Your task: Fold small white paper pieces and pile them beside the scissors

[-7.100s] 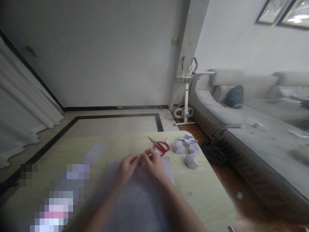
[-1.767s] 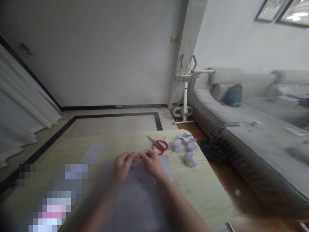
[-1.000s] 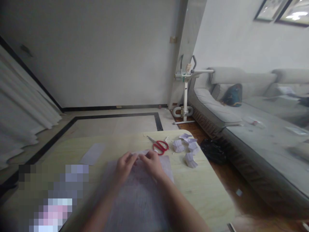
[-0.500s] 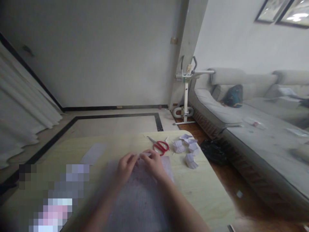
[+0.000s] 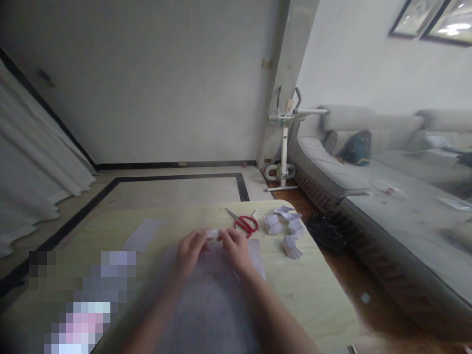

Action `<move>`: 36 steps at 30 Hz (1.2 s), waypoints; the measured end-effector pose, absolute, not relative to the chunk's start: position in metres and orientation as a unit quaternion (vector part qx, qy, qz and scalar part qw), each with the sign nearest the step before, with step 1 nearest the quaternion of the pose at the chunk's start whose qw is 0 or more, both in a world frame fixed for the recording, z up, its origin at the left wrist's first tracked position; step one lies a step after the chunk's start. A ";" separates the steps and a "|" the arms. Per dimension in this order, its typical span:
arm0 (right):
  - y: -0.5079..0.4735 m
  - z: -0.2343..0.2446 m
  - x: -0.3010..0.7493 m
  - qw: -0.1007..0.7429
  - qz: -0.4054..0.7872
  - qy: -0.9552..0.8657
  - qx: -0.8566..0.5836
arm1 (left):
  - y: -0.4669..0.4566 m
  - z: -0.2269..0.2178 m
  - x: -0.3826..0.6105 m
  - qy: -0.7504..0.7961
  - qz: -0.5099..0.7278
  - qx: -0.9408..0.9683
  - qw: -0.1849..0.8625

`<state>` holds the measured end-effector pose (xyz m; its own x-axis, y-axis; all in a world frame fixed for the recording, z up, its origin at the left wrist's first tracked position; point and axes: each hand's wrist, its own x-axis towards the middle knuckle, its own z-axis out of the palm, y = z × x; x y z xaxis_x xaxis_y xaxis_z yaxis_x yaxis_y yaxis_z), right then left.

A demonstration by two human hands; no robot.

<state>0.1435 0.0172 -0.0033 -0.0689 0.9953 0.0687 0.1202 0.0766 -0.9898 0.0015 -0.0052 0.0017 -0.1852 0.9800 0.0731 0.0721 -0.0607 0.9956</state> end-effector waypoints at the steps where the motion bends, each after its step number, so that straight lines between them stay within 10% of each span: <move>1: 0.017 -0.003 0.143 0.471 0.453 -0.575 -0.492 | -0.005 0.001 0.002 0.547 0.538 0.480 0.425; 36: 0.016 0.002 0.139 0.465 0.513 -0.547 -0.471 | -0.007 0.003 0.004 0.541 0.533 0.515 0.397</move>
